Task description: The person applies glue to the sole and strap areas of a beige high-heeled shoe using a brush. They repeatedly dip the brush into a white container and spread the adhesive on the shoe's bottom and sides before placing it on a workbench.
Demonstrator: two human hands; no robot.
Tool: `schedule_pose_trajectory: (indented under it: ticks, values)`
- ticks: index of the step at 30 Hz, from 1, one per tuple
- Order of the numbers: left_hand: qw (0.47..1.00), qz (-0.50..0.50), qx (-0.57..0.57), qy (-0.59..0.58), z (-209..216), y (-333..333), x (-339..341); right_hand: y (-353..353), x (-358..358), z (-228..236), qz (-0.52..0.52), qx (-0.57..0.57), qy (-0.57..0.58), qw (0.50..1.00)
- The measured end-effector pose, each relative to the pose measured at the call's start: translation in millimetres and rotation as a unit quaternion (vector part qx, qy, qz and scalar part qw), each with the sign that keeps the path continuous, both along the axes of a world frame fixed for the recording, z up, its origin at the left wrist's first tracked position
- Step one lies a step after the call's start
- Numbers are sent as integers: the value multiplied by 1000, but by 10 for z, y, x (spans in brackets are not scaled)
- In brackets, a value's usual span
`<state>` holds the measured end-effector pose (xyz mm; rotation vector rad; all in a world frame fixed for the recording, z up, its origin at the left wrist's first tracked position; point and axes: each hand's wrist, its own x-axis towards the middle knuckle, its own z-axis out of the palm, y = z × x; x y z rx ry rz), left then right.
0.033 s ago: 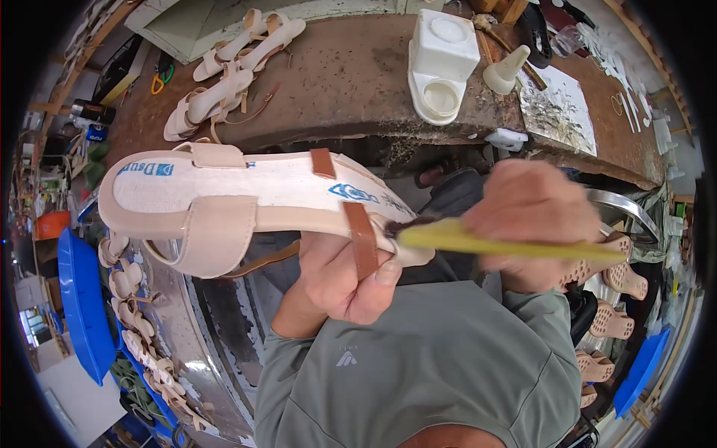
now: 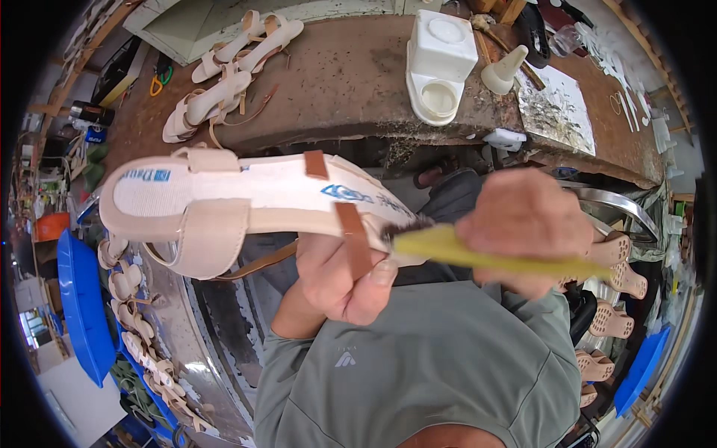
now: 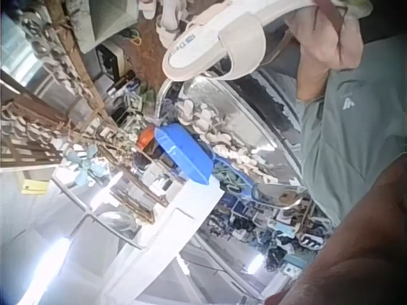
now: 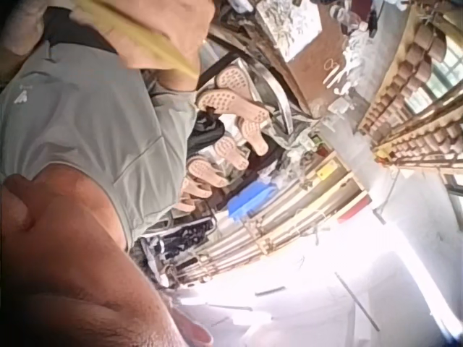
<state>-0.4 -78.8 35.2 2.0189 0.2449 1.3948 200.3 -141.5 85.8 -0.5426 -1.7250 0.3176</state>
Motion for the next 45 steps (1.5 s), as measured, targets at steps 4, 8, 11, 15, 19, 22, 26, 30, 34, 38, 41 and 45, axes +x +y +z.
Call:
schedule_pose_trajectory:
  ticks: [4,8,11,15,19,22,26,30,34,38,41,45]
  values:
    - [999,-4,-53,-5,-3,-14,3,-98,-8,-116,25,5,59,998]
    - [994,-20,-96,-43,-19,-23,22,-58,37,-275,115,71,27,990]
    - [988,1,-141,-59,-22,-48,37,-157,-147,-373,-40,23,175,983]
    - [971,16,-198,-134,22,-40,189,-241,16,-387,99,-5,154,983]
    - [968,-8,-240,-72,5,58,143,-291,-40,-421,-59,-179,251,950]
    - [906,-107,-380,-151,23,121,156,-327,-32,-393,120,-205,404,883]
    - [708,-392,-496,-315,-79,303,34,-128,196,-379,90,-310,518,792]
    - [589,-491,-570,-296,-167,339,-171,139,390,-582,138,-410,464,773]
    - [448,-595,-600,-291,-384,397,-303,308,318,-565,58,-520,361,772]
    - [389,-581,-656,-285,-315,385,-295,398,170,-599,88,-522,361,768]
    - [605,-453,-604,-252,-222,369,-267,424,157,-669,86,-529,400,743]
    - [933,31,-325,-153,-403,262,-257,428,126,-730,109,-510,500,691]
